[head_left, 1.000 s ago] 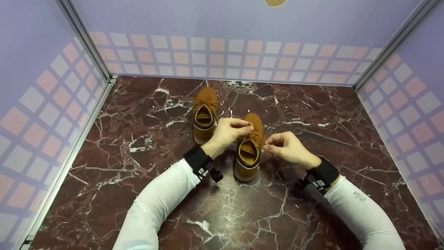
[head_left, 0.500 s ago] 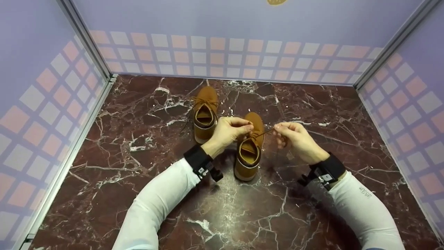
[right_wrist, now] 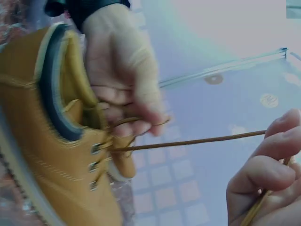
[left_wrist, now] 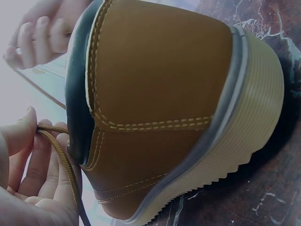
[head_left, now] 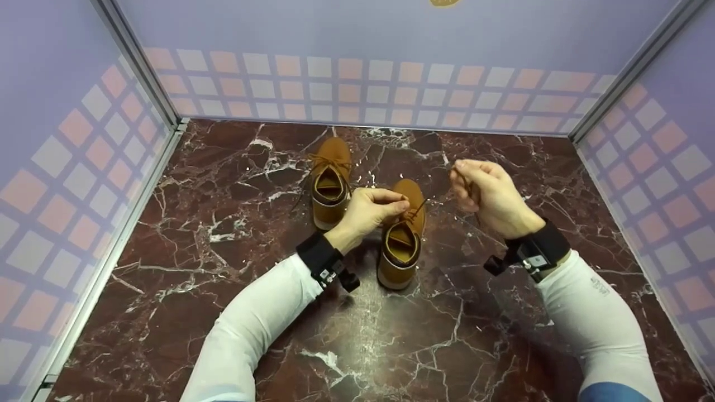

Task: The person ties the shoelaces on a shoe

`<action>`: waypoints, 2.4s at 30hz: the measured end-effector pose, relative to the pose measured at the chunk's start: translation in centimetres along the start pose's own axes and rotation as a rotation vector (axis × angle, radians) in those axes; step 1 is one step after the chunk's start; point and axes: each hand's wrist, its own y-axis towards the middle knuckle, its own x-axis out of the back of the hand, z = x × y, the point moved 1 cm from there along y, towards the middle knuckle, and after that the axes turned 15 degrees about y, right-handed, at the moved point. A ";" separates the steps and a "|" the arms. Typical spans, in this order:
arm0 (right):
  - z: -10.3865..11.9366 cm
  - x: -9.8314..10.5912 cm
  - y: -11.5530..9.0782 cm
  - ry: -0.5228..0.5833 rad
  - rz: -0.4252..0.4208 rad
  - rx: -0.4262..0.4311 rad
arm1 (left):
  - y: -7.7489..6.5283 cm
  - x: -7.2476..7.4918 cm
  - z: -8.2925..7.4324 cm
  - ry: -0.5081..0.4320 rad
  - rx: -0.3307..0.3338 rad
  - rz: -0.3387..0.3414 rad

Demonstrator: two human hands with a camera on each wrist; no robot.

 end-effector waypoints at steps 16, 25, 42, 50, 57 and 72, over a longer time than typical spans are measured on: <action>2.7 -7.2 7.8 -0.136 0.062 -0.026 | -0.1 0.2 0.0 0.071 -0.033 -0.025; 0.4 -9.5 12.5 -0.355 -0.020 -0.078 | -0.4 0.0 -0.2 0.173 -0.110 -0.046; -2.7 -12.7 11.4 -0.882 0.429 -0.206 | -0.7 0.1 -0.3 -0.078 -0.019 -0.019; -1.8 -12.1 10.7 -0.692 0.542 -0.068 | -0.7 -0.1 -0.4 -0.001 -0.034 -0.045; -1.1 -10.3 10.0 -0.736 0.462 0.119 | -0.3 -0.2 -0.5 -0.029 -0.025 -0.028; -2.2 -3.5 7.2 -0.919 0.382 0.220 | -0.4 -0.3 -0.3 0.024 -0.037 -0.038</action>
